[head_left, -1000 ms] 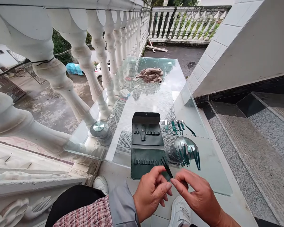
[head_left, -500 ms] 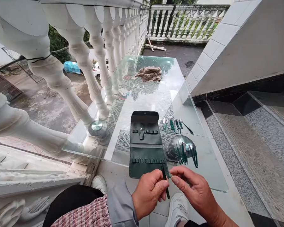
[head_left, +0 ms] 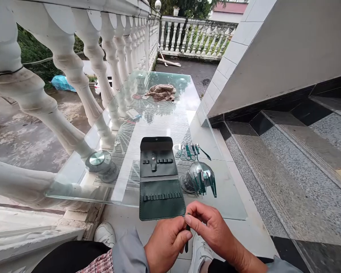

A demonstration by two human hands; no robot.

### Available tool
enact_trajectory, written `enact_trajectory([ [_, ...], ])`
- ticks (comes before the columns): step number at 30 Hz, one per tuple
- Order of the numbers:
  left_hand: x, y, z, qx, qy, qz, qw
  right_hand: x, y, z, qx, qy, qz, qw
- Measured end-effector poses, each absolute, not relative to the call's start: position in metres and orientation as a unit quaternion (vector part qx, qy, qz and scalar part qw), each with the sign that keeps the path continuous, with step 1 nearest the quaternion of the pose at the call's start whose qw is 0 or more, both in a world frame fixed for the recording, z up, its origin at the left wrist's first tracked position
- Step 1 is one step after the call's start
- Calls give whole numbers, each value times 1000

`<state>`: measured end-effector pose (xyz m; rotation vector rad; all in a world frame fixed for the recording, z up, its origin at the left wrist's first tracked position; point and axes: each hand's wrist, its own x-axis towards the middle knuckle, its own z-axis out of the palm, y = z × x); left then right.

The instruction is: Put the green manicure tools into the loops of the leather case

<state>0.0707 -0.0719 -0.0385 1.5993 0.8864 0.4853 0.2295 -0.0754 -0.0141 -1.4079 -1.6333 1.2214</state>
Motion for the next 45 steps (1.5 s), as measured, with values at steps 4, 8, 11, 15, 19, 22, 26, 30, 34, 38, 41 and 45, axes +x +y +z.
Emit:
enact_trajectory([
  [4,71,-71,-37,656,402,208,604,231,-73,-14,-543,-566,513,349],
  [8,71,-73,-34,625,395,181,648,238,-67,-19,-576,-458,543,404],
  [11,70,-74,-33,608,394,166,669,241,-65,-24,-589,-407,564,412],
  [15,70,-75,-37,596,408,163,672,240,-65,-24,-577,-363,593,429],
  [19,70,-75,-41,588,414,171,673,239,-65,-23,-574,-349,599,435],
  [22,70,-74,-41,586,412,171,676,240,-65,-25,-583,-363,591,423],
  [26,70,-75,-40,580,399,172,689,242,-66,-27,-594,-411,563,403],
  [30,70,-76,-41,543,395,190,716,241,-67,-27,-573,-402,573,425],
  [34,70,-77,-43,530,398,202,721,240,-66,-23,-561,-379,577,457],
  [38,70,-78,-41,570,395,185,696,241,-61,-21,-585,-324,547,504],
  [41,70,-79,-37,606,392,166,672,243,-57,-21,-601,-294,524,527],
  [45,70,-79,-34,631,391,158,652,244,-56,-26,-619,-295,510,519],
])
